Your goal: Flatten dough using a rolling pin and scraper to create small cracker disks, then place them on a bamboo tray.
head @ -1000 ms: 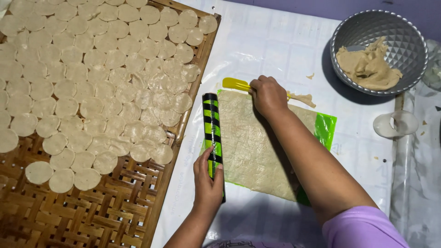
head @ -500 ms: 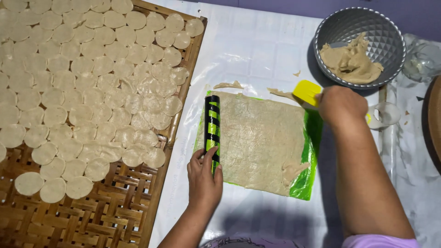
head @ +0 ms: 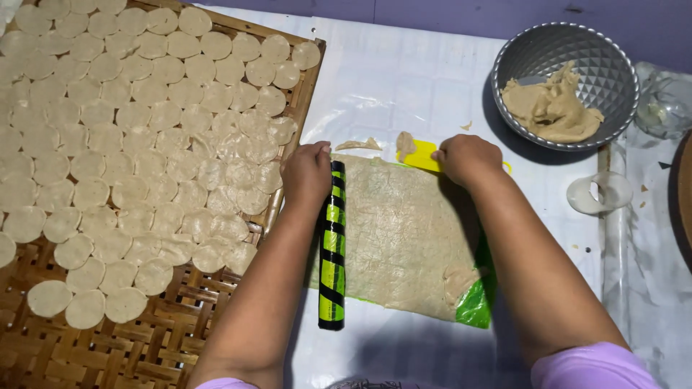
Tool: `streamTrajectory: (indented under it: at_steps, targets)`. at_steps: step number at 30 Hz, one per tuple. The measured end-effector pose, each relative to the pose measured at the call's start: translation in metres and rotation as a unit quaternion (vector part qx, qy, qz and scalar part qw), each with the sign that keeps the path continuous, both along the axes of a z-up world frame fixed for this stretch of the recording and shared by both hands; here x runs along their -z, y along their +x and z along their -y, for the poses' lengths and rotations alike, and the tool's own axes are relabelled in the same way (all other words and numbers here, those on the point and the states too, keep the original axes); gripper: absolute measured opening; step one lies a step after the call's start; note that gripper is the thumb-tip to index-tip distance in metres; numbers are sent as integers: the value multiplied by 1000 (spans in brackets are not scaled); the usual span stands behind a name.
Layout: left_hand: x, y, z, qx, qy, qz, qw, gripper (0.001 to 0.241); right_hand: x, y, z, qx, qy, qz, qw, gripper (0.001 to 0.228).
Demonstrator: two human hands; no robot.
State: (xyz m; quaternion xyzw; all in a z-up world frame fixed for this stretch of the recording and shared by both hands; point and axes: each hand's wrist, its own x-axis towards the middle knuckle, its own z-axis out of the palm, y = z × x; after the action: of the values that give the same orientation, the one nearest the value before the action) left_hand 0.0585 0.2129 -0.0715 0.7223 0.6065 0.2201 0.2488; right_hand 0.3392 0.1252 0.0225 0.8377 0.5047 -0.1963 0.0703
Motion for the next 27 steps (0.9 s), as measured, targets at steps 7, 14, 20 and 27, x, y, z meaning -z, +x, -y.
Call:
streamTrajectory:
  at_steps: [7, 14, 20, 27]
  targets:
    - [1, 23, -28, 29, -60, -65, 996, 38, 25, -53, -52, -94, 49, -42, 993, 34]
    - [-37, 26, -4, 64, 12, 19, 998, 31, 16, -56, -36, -69, 116, -165, 977, 32]
    - [-98, 16, 80, 168, 163, 60, 970, 37, -24, -19, 61, -6, 140, -206, 968, 26]
    - [-75, -38, 172, 81, 97, -26, 992, 59, -53, 6, 218, 119, 57, -59, 990, 22]
